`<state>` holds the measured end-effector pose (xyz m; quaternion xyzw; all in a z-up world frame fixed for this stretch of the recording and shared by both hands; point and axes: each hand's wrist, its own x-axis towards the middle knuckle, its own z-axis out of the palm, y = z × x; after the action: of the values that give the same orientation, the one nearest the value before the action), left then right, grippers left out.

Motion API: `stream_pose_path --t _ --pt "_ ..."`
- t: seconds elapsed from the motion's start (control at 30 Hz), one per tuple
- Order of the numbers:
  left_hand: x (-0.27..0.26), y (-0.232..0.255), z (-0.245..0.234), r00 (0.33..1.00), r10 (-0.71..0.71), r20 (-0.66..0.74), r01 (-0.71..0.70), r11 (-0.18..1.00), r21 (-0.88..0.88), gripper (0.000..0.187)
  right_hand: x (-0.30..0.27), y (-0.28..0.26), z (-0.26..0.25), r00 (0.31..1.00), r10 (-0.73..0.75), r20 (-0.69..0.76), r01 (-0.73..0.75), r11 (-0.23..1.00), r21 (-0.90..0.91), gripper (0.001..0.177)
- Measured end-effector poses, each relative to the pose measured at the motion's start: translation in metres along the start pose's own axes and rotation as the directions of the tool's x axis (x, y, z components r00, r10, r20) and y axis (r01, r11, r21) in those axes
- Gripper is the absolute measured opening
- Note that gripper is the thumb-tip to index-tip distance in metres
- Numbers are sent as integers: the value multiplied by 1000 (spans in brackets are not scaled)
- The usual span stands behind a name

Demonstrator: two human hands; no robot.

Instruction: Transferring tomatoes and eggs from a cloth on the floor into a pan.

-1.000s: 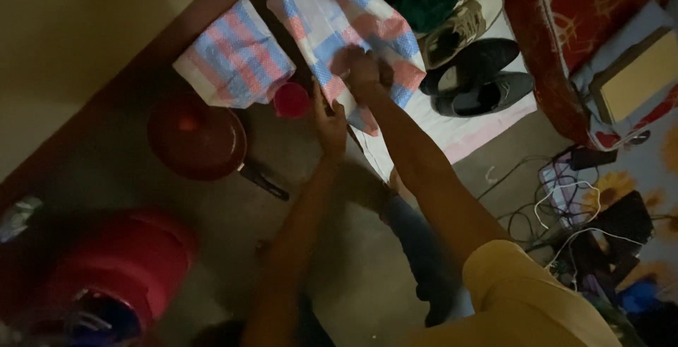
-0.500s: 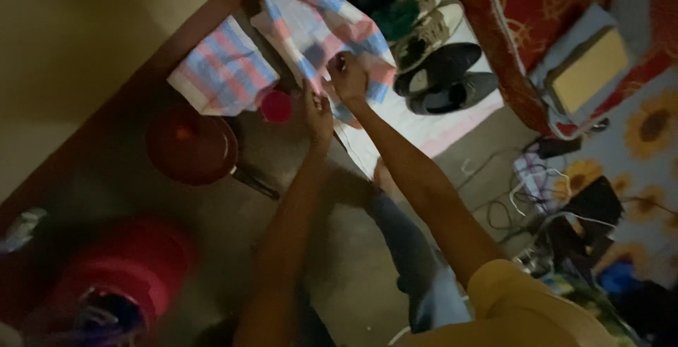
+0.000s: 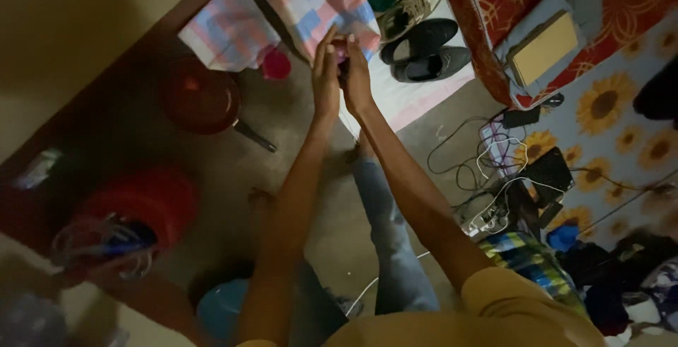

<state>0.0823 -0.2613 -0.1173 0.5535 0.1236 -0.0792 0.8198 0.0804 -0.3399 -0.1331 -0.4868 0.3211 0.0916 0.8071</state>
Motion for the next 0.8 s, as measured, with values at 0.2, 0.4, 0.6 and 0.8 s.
stream_pose_path --t 0.2,0.4,0.6,0.8 --pt "-29 47 6 994 83 66 -87 994 65 45 -44 -23 19 998 -10 -57 11 1000 11 44" --pt "-48 96 -1 996 87 -5 -87 994 65 41 -126 -82 78 987 -59 152 59 998 5 45" --pt "-49 119 -16 995 -2 -99 -21 974 -224 50 -129 -44 74 846 -402 349 471 871 -138 26" --pt "-68 137 -23 988 -125 -90 116 988 -97 55 -129 -59 86 951 -207 229 248 954 -167 29"
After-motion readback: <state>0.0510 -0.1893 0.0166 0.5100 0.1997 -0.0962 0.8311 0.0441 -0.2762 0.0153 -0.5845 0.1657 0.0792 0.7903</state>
